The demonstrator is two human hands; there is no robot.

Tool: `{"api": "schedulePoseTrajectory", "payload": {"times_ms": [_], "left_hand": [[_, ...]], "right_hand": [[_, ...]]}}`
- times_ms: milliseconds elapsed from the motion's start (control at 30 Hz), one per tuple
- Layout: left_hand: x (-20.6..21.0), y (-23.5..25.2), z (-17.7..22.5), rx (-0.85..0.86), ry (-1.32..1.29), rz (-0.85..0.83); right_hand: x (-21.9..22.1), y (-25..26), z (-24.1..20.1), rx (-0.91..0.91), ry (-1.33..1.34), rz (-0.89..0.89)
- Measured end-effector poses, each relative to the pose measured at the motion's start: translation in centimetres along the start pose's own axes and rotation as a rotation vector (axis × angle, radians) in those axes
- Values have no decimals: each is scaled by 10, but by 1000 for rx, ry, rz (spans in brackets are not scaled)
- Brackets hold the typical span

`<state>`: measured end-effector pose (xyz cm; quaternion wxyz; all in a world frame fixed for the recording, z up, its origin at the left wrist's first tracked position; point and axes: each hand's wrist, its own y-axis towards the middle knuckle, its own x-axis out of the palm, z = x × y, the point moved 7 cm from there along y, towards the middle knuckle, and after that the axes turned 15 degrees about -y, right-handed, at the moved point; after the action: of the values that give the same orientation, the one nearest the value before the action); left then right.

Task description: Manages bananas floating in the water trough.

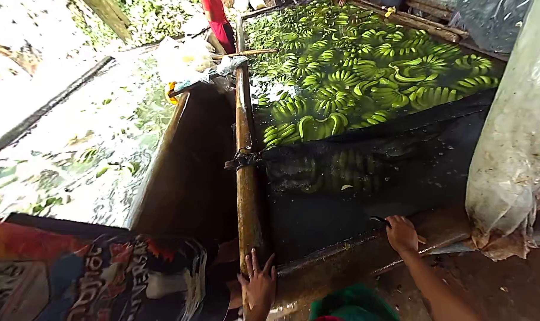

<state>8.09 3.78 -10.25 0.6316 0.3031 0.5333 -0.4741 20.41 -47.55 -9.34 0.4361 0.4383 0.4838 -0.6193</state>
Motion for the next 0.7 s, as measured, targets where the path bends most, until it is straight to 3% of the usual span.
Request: {"api": "schedulePoseTrajectory", "payload": {"times_ms": [133, 200, 267, 333, 400, 433, 500, 600, 667, 700], "left_hand": [[-17, 19, 44, 136, -287, 18], [-9, 56, 77, 215, -555, 1], [21, 95, 97, 46, -847, -61], [48, 113, 116, -312, -997, -44], [57, 110, 151, -517, -911, -58], [60, 110, 176, -485, -819, -105], [77, 123, 234, -260, -772, -266], [92, 158, 321, 394, -803, -509], [63, 187, 372, 688, -595, -652], [43, 211, 387, 749, -513, -622]], "right_hand": [[-4, -5, -3, 9, 51, -69], [-12, -5, -1, 3, 92, -127], [-9, -3, 2, 1, 99, -117], [-1, -1, 3, 15, 87, -87], [3, 0, 3, 28, 82, -74], [1, -2, 3, 33, 91, -58], [-6, -5, 5, 33, 103, 33], [-12, -9, 1, 18, 127, 100], [-16, -9, 2, 14, 153, 95], [-17, -8, 2, 13, 166, 84]]}}
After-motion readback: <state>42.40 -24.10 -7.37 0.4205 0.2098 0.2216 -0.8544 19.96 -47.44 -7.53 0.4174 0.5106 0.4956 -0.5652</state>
